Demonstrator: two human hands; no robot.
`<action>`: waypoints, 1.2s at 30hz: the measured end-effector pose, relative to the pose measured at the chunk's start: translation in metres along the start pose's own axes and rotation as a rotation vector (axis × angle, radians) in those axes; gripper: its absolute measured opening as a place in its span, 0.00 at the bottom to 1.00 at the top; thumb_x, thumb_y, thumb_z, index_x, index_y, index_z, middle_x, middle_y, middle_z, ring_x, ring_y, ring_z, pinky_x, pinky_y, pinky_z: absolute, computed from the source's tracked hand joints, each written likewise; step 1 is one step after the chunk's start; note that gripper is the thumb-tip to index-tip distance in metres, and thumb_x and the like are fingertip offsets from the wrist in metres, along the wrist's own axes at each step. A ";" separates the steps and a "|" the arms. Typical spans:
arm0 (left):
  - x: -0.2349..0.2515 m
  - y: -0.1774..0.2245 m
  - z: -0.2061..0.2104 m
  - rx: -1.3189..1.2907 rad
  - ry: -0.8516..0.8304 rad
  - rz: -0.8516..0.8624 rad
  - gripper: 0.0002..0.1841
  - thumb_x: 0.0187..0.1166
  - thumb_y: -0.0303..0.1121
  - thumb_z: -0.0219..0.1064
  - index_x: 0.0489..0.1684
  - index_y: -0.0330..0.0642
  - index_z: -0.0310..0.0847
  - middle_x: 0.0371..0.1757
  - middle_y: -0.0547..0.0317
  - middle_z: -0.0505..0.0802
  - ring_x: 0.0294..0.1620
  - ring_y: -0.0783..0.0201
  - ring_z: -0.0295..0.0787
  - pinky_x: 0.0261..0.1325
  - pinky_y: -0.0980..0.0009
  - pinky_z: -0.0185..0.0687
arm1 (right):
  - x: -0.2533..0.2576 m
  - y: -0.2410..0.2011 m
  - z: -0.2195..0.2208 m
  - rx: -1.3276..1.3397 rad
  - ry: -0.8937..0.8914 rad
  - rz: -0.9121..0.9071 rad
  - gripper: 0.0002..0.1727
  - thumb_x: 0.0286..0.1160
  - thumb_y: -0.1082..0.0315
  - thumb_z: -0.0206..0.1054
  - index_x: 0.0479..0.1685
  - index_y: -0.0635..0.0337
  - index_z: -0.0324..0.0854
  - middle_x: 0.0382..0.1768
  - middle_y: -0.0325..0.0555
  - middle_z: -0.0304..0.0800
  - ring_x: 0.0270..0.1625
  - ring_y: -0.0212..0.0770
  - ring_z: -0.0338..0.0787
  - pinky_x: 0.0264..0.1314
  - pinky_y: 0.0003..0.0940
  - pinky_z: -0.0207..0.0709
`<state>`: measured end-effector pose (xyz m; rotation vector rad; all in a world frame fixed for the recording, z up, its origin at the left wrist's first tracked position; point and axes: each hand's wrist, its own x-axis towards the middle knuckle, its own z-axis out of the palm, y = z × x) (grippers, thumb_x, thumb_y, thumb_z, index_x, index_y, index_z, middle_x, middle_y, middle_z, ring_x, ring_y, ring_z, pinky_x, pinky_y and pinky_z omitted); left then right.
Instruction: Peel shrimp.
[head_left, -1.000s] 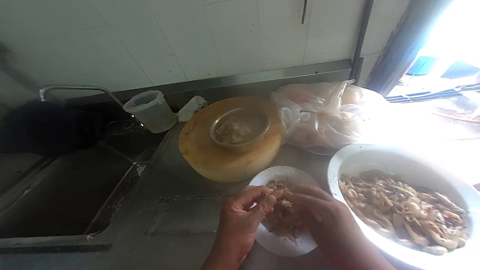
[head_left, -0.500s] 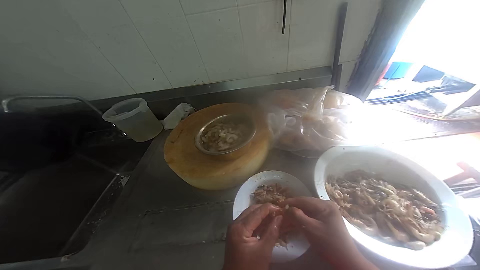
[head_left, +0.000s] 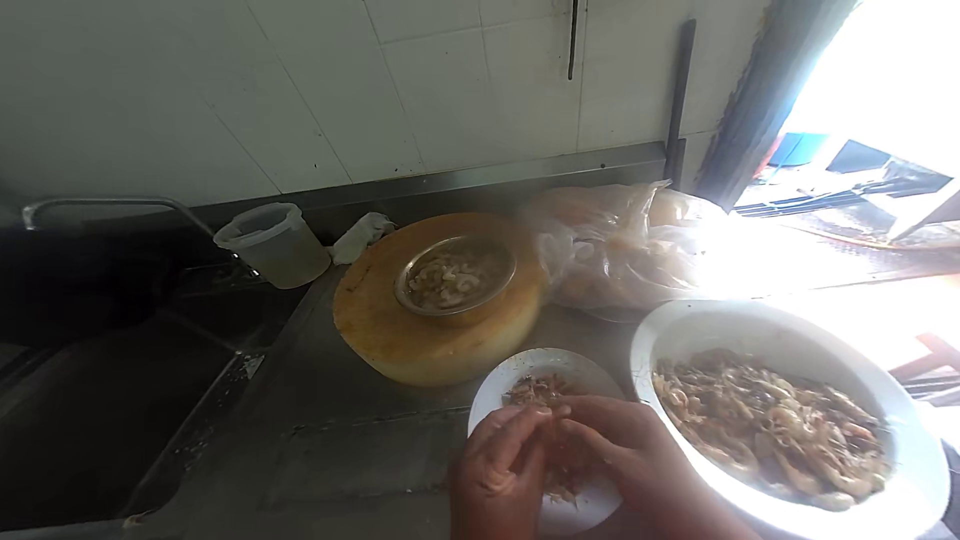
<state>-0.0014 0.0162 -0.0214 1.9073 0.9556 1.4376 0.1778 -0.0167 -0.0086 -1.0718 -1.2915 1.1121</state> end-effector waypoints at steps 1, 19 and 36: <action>-0.002 0.000 0.003 0.050 0.002 0.042 0.11 0.70 0.26 0.79 0.48 0.43 0.95 0.51 0.58 0.96 0.52 0.64 0.95 0.55 0.69 0.95 | 0.000 0.000 0.002 0.043 0.026 -0.007 0.13 0.84 0.64 0.68 0.56 0.62 0.91 0.45 0.46 0.96 0.44 0.43 0.97 0.49 0.41 0.96; 0.009 0.023 -0.011 -0.652 -0.242 -0.713 0.11 0.79 0.25 0.72 0.52 0.25 0.88 0.45 0.37 0.95 0.44 0.50 0.97 0.54 0.55 0.95 | -0.002 0.002 0.001 0.015 0.156 -0.028 0.05 0.70 0.67 0.74 0.35 0.58 0.94 0.32 0.42 0.94 0.32 0.35 0.92 0.34 0.31 0.90; 0.035 0.006 -0.027 -0.474 -0.357 -0.476 0.11 0.81 0.30 0.70 0.53 0.33 0.90 0.47 0.45 0.94 0.45 0.55 0.93 0.54 0.62 0.92 | -0.001 -0.009 -0.017 -0.069 -0.032 0.205 0.12 0.83 0.59 0.59 0.35 0.52 0.86 0.23 0.38 0.82 0.18 0.34 0.82 0.17 0.32 0.81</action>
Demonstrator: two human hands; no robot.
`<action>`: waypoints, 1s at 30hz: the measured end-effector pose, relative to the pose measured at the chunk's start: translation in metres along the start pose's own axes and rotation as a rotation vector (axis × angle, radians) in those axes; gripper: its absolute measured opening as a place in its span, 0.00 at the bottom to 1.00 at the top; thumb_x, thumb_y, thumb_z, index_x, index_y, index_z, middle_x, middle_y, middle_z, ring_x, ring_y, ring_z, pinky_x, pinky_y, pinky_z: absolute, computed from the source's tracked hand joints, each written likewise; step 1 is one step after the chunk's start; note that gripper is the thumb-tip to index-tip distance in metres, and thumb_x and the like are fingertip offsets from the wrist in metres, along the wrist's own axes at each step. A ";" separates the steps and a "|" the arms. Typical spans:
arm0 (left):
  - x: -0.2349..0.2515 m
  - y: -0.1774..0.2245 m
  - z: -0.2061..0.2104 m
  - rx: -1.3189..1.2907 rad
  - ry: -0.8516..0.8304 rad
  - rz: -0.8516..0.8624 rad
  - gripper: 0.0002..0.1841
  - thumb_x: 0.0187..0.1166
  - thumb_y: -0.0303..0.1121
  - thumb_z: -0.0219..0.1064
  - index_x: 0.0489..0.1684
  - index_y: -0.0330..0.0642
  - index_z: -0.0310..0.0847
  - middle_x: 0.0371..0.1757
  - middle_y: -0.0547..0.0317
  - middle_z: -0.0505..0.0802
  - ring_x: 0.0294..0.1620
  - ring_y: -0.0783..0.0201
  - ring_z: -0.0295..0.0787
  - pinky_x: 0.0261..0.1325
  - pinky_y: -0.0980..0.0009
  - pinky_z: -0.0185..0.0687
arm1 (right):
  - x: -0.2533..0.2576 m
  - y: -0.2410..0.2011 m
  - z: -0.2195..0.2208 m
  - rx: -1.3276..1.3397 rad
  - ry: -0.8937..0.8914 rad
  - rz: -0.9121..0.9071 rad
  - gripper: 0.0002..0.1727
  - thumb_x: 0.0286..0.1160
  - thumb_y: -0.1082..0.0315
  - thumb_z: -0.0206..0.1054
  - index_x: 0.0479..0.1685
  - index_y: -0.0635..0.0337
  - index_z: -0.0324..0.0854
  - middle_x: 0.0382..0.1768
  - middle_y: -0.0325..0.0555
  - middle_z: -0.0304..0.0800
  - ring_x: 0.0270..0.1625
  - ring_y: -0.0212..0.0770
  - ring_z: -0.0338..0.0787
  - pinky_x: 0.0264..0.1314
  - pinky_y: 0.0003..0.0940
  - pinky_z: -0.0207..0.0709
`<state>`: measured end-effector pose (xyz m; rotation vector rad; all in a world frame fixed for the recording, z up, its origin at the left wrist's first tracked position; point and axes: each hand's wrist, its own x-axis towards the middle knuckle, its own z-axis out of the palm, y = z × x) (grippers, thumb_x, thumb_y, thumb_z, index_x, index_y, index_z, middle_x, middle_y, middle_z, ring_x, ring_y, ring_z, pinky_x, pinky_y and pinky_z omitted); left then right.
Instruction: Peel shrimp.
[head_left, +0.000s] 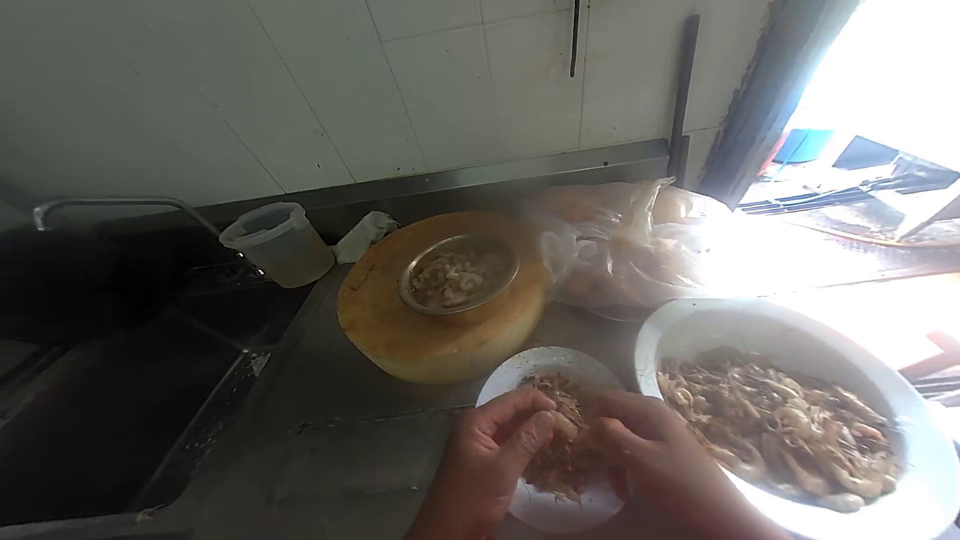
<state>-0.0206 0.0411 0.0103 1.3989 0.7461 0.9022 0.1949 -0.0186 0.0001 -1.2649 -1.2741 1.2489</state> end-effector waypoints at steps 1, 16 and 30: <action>0.001 -0.002 -0.002 -0.036 0.036 -0.004 0.11 0.81 0.29 0.69 0.54 0.32 0.90 0.46 0.44 0.94 0.45 0.54 0.93 0.55 0.61 0.92 | -0.001 0.001 -0.003 -0.020 0.030 0.003 0.12 0.82 0.59 0.60 0.35 0.51 0.86 0.22 0.37 0.82 0.17 0.34 0.81 0.15 0.31 0.79; 0.107 0.087 -0.054 0.810 0.395 -0.080 0.30 0.82 0.43 0.71 0.84 0.48 0.71 0.70 0.44 0.88 0.57 0.48 0.92 0.62 0.42 0.86 | -0.012 0.009 0.016 -0.972 0.087 -0.321 0.11 0.77 0.64 0.64 0.49 0.48 0.91 0.42 0.41 0.93 0.56 0.46 0.90 0.53 0.43 0.87; 0.035 0.005 0.013 0.537 0.040 0.160 0.17 0.85 0.47 0.64 0.59 0.50 0.91 0.52 0.66 0.96 0.42 0.67 0.95 0.44 0.68 0.95 | 0.015 -0.029 -0.123 -1.124 -0.203 0.305 0.08 0.77 0.56 0.71 0.41 0.48 0.92 0.39 0.40 0.92 0.46 0.44 0.90 0.53 0.56 0.84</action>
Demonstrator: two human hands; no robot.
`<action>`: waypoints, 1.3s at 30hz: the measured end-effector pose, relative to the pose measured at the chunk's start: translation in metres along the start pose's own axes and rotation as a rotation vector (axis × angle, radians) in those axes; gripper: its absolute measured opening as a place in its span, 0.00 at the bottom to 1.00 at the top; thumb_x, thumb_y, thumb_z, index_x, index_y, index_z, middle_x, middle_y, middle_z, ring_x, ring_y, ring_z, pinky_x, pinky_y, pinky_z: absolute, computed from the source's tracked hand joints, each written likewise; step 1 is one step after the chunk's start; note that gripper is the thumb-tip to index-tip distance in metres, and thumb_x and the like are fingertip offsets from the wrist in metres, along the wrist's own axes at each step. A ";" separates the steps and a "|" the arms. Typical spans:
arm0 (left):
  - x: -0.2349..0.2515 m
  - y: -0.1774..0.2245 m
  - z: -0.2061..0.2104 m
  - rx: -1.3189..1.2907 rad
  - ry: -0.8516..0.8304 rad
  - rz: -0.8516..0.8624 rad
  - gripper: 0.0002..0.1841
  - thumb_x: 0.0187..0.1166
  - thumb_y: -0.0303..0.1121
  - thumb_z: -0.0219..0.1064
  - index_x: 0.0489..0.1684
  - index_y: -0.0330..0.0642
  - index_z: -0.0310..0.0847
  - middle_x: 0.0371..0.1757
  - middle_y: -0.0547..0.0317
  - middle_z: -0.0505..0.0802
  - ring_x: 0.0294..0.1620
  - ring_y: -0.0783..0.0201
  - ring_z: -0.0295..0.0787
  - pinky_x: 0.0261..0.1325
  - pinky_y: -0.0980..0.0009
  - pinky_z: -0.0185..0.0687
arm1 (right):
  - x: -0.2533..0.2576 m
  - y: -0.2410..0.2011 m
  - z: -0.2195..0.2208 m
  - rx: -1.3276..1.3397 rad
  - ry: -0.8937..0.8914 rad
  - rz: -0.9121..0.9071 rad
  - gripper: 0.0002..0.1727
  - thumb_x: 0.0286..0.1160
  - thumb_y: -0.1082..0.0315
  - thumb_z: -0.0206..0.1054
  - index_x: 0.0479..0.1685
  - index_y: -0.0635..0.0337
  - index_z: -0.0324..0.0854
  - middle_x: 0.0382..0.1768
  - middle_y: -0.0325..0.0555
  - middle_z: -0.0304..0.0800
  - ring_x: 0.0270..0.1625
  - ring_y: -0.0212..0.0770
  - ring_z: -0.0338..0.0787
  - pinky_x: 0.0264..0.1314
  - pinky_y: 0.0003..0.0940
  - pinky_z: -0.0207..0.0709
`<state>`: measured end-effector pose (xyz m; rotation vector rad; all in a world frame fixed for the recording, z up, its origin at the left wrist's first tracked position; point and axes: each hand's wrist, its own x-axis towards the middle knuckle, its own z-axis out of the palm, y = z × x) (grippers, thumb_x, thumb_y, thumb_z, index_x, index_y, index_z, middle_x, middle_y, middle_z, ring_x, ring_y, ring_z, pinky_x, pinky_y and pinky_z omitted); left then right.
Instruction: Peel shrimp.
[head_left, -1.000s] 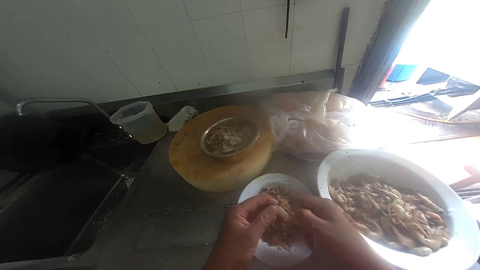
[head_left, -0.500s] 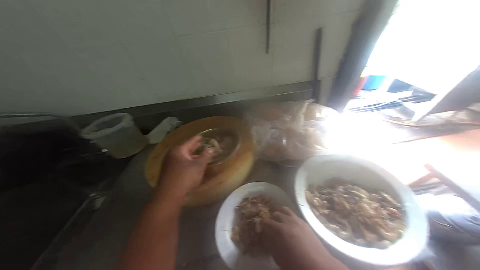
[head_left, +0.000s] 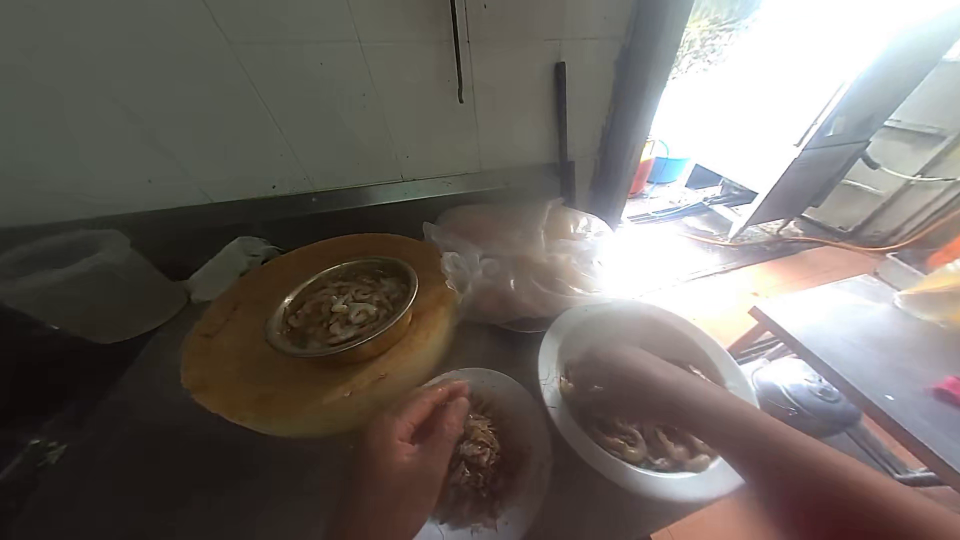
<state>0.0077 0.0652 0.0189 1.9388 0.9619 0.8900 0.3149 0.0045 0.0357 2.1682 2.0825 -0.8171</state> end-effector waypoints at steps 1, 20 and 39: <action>-0.002 -0.001 0.002 -0.013 -0.006 0.004 0.17 0.85 0.47 0.64 0.59 0.50 0.92 0.52 0.66 0.96 0.42 0.67 0.95 0.45 0.69 0.95 | -0.004 0.000 -0.002 0.038 0.016 -0.018 0.08 0.77 0.57 0.72 0.41 0.49 0.91 0.39 0.39 0.92 0.45 0.41 0.90 0.52 0.52 0.84; -0.019 0.010 0.013 -0.343 -0.083 -0.008 0.10 0.80 0.35 0.72 0.50 0.41 0.94 0.47 0.58 0.95 0.48 0.64 0.94 0.53 0.68 0.94 | -0.012 -0.072 0.031 0.932 0.257 -0.493 0.10 0.81 0.59 0.72 0.50 0.54 0.91 0.43 0.42 0.95 0.42 0.40 0.94 0.47 0.36 0.92; -0.025 -0.007 -0.017 -0.313 -0.086 -0.196 0.12 0.84 0.33 0.65 0.53 0.39 0.93 0.42 0.51 0.95 0.36 0.58 0.92 0.42 0.65 0.91 | -0.015 -0.092 0.056 0.559 0.360 -0.385 0.20 0.83 0.52 0.67 0.68 0.49 0.85 0.59 0.35 0.91 0.62 0.29 0.90 0.67 0.33 0.86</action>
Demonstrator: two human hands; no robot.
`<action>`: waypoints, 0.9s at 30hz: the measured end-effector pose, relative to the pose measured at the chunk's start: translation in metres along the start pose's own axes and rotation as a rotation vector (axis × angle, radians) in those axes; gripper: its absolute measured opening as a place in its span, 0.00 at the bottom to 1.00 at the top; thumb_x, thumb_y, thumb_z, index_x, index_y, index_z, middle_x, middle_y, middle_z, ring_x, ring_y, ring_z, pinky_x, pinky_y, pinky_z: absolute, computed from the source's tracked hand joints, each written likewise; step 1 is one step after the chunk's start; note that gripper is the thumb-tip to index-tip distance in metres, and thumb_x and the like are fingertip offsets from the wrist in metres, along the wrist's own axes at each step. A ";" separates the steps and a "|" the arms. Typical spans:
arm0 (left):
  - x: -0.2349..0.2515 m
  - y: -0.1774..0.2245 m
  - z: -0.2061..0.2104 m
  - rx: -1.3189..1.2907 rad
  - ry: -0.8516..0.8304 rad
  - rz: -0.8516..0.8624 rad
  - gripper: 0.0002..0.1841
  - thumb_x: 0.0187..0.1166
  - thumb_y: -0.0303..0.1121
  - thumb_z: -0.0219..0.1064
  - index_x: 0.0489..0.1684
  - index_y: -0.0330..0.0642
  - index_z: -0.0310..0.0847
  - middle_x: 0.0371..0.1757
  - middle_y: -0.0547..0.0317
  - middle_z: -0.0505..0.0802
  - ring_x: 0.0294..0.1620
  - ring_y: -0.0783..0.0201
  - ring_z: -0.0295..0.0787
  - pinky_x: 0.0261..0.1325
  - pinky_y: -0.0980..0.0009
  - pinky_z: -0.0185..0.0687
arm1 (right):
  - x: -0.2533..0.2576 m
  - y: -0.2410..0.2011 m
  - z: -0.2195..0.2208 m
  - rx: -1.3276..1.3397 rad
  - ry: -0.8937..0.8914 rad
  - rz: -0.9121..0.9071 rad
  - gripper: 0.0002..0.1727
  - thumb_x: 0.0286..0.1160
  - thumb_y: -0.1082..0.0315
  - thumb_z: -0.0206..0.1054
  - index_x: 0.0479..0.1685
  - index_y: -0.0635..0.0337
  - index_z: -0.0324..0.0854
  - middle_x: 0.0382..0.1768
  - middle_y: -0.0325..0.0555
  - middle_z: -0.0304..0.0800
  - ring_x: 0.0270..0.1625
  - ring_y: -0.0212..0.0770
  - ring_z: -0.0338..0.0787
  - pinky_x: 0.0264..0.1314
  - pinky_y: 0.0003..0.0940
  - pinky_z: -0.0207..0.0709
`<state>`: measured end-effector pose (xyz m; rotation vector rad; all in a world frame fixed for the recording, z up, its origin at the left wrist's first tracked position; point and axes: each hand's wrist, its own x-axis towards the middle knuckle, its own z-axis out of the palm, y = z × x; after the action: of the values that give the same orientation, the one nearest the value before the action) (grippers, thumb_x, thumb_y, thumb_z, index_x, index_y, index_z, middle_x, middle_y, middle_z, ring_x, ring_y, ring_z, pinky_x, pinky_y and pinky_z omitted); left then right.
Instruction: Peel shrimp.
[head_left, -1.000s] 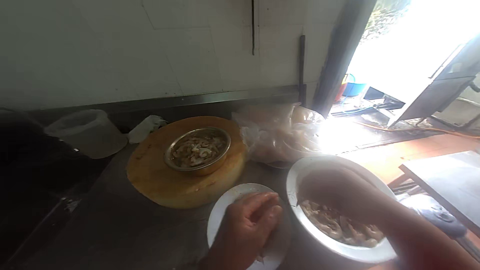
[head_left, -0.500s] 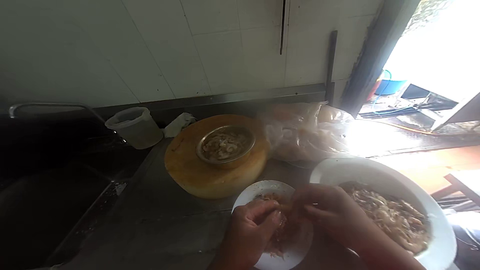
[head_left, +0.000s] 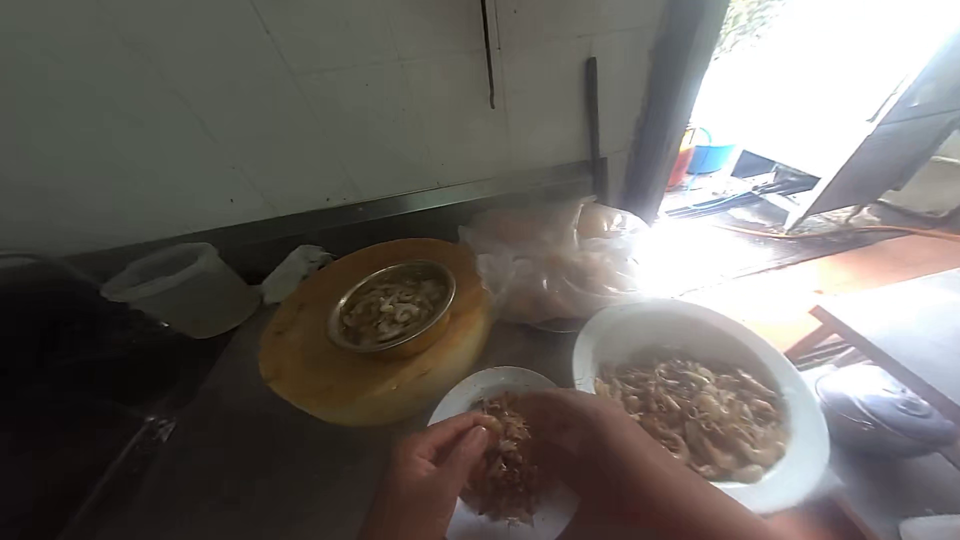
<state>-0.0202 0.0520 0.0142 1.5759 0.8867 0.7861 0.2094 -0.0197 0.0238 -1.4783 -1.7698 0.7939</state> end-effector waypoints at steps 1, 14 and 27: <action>-0.001 0.002 0.003 -0.035 -0.016 -0.003 0.12 0.85 0.33 0.65 0.53 0.38 0.92 0.42 0.50 0.95 0.36 0.57 0.92 0.43 0.64 0.92 | 0.001 0.000 0.003 0.088 0.025 -0.019 0.19 0.82 0.54 0.70 0.65 0.51 0.85 0.56 0.34 0.93 0.58 0.28 0.92 0.63 0.31 0.89; -0.008 -0.008 0.026 0.161 0.184 0.261 0.10 0.83 0.35 0.69 0.45 0.43 0.96 0.38 0.60 0.95 0.36 0.64 0.93 0.41 0.70 0.94 | 0.002 0.005 0.033 0.297 0.207 -0.088 0.09 0.76 0.60 0.77 0.48 0.52 0.90 0.43 0.30 0.95 0.46 0.28 0.95 0.47 0.28 0.95; -0.006 -0.014 0.023 0.109 0.227 0.135 0.11 0.85 0.34 0.64 0.42 0.41 0.93 0.33 0.59 0.94 0.30 0.63 0.92 0.34 0.69 0.92 | -0.005 0.018 0.032 0.450 0.156 -0.050 0.12 0.80 0.62 0.73 0.55 0.56 0.87 0.48 0.37 0.94 0.49 0.36 0.95 0.49 0.35 0.95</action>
<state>-0.0050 0.0367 -0.0033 1.6776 1.0082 1.0434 0.1936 -0.0228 -0.0100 -1.1573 -1.3933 0.9494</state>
